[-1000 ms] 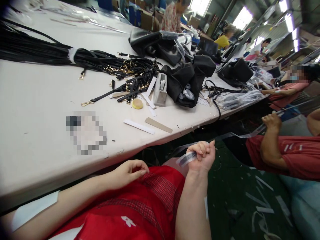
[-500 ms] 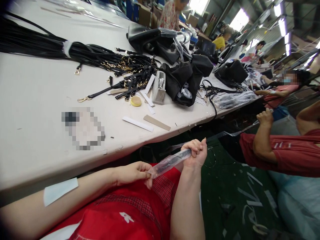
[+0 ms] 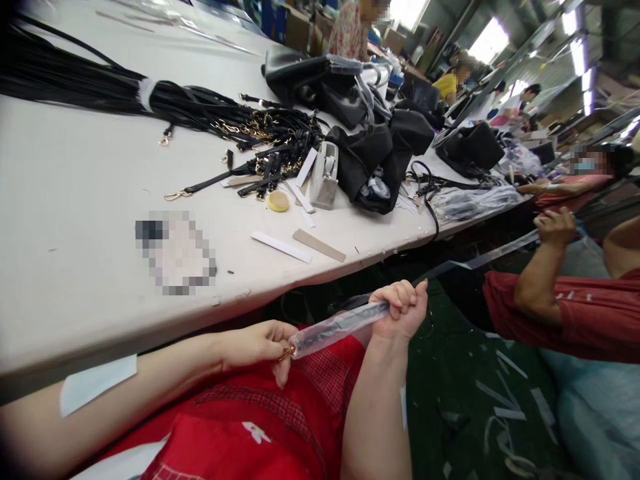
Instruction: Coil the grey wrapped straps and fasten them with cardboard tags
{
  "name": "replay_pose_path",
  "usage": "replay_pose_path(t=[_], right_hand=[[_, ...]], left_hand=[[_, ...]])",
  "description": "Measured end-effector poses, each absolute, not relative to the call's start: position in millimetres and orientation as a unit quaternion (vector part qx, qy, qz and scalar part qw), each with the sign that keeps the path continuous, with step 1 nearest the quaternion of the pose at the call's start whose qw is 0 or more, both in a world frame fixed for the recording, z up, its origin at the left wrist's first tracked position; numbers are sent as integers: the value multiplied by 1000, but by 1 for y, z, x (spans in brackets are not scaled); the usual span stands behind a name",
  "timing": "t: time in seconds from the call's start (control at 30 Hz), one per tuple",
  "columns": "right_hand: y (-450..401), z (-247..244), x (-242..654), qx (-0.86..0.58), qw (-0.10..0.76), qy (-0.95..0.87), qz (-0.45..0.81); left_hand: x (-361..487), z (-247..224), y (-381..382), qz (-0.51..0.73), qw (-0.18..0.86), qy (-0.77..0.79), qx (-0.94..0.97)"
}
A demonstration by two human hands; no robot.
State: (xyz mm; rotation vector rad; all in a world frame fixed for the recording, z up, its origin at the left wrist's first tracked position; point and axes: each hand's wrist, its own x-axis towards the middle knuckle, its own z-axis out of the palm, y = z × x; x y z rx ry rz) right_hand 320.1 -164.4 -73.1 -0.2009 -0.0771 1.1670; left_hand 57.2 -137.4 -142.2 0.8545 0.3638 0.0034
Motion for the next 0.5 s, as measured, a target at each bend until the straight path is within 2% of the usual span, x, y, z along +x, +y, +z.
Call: replay_pose_path(t=[0.23, 0.5], right_hand=[[-162, -78, 316, -92, 816, -35, 570], [-157, -83, 311, -151, 805, -59, 570]], left_hand=[[43, -135, -127, -15, 923, 116, 366], [59, -137, -125, -32, 902, 154, 403]])
